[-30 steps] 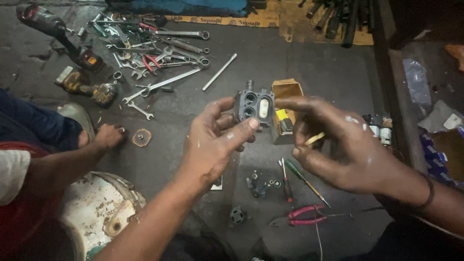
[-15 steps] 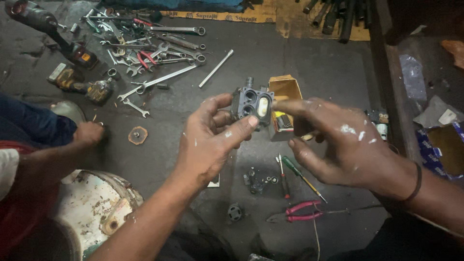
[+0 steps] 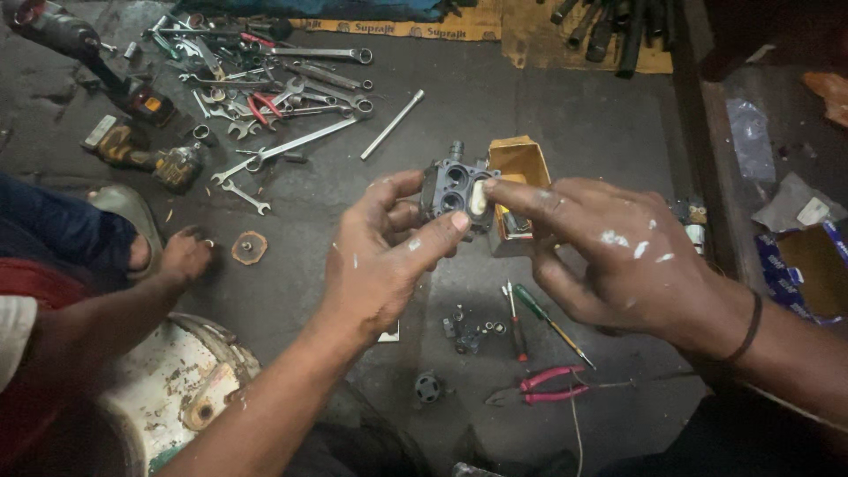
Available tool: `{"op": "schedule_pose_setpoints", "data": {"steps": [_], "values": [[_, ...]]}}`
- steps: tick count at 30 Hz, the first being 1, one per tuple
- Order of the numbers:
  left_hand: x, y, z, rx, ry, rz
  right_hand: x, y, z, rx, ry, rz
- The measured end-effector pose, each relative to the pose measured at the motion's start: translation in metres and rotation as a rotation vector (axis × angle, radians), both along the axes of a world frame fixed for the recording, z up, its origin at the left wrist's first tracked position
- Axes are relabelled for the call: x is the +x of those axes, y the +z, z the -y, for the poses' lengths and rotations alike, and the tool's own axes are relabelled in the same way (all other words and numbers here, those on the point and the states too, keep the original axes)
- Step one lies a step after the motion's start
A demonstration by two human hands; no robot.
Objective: The person holds a small metal mechanical housing and repeatedly inserts and removes a beige gasket with three circular cutouts. They align the gasket with the housing openings, press it into place, and then peel it off to inspect the fit, repeating this cycle multiple times.
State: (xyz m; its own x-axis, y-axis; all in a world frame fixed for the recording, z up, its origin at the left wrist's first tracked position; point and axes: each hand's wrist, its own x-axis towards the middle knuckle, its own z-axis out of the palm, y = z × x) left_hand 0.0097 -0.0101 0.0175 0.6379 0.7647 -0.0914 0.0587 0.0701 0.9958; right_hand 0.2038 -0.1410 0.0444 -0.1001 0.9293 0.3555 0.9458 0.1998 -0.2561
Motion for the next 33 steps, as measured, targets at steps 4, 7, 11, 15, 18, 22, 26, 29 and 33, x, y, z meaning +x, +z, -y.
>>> {"op": "schedule_pose_setpoints", "data": {"steps": [4, 7, 11, 15, 18, 22, 26, 29, 33], "values": [[-0.0003, 0.0026, 0.0007, 0.012, 0.019, -0.074, 0.0016, 0.0013, -0.0024, 0.001, 0.006, -0.029], [0.0002, 0.0018, 0.0014, -0.008, -0.005, 0.025, 0.0014, 0.0012, -0.0017, 0.016, 0.008, 0.038], [-0.0012, -0.0005, 0.0013, -0.028, -0.03, 0.071, 0.0019, 0.0004, -0.0007, -0.013, -0.021, 0.062], [-0.001, -0.0019, 0.0004, 0.008, -0.008, -0.005, 0.0024, -0.0015, -0.0006, 0.038, 0.013, 0.046], [0.0, -0.0019, 0.0009, -0.022, -0.023, 0.074, 0.0029, -0.0017, 0.002, 0.072, 0.013, 0.104], [-0.0016, -0.0005, 0.0005, -0.018, -0.025, 0.034, 0.0031, -0.0038, 0.0004, 0.059, -0.001, 0.069], [-0.0025, 0.0005, 0.0008, -0.001, -0.016, 0.027, 0.0013, -0.0051, 0.0032, 0.075, 0.012, 0.135], [-0.0008, 0.001, 0.0012, -0.021, -0.021, 0.048, 0.0027, -0.0051, 0.0023, 0.062, -0.018, 0.158], [-0.0026, 0.0035, 0.0024, -0.013, -0.037, 0.036, 0.0034, -0.0045, 0.0015, 0.014, -0.048, 0.151]]}}
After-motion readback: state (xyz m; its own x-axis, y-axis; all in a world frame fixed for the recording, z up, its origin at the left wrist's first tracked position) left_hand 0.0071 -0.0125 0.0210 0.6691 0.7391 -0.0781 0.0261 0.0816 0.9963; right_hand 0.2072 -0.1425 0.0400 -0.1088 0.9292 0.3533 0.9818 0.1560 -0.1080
